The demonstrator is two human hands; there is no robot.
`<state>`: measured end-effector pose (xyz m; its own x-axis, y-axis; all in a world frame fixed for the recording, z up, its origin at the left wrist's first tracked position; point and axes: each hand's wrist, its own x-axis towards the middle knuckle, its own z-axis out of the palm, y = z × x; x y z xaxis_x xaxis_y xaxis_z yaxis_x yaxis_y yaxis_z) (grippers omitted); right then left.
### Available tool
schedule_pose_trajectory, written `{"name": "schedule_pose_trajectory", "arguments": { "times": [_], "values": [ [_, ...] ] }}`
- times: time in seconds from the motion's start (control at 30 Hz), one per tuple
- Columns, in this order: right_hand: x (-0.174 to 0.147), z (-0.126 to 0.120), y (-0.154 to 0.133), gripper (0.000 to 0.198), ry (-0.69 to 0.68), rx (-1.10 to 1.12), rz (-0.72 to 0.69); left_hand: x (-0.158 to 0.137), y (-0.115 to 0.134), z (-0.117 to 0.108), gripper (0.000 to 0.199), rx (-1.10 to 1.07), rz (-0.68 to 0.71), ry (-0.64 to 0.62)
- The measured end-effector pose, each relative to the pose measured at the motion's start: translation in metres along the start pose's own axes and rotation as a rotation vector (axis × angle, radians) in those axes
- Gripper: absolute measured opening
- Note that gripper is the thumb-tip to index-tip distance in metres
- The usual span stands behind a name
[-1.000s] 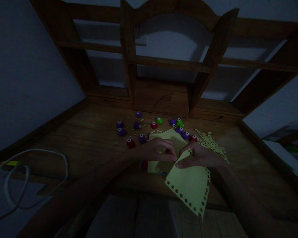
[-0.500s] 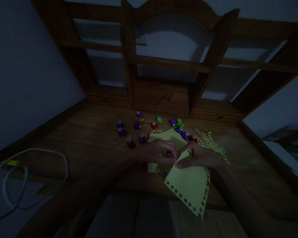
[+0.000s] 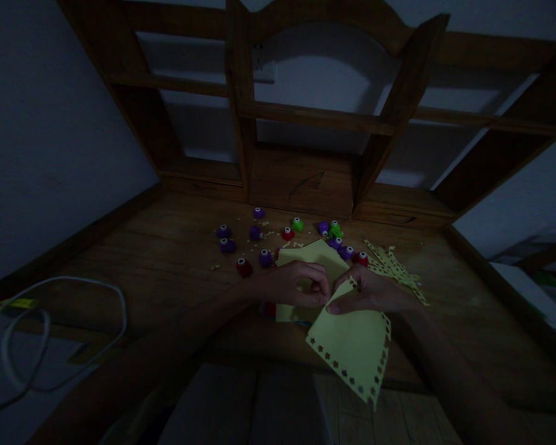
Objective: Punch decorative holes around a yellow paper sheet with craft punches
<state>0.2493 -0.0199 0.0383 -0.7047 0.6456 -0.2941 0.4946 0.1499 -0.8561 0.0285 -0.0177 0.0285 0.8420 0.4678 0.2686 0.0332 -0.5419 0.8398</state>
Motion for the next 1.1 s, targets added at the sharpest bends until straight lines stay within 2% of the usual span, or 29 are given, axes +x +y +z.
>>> {"name": "schedule_pose_trajectory", "arguments": {
  "times": [0.43,0.5,0.67,1.1],
  "values": [
    [0.001,0.001,0.0,0.041,0.007,0.0,0.02,0.0,-0.001,0.003,0.004,0.019,0.023,0.013],
    [0.002,0.002,-0.002,0.042,-0.016,0.002,0.002,0.0,-0.004,0.004,0.002,0.033,0.024,0.002],
    [0.005,0.006,-0.008,0.04,-0.046,0.017,-0.08,0.0,-0.01,0.007,0.012,0.06,0.024,-0.037],
    [0.008,-0.001,-0.002,0.037,-0.058,0.006,-0.109,0.004,-0.012,0.01,0.014,0.157,0.03,0.033]
  ]
}}
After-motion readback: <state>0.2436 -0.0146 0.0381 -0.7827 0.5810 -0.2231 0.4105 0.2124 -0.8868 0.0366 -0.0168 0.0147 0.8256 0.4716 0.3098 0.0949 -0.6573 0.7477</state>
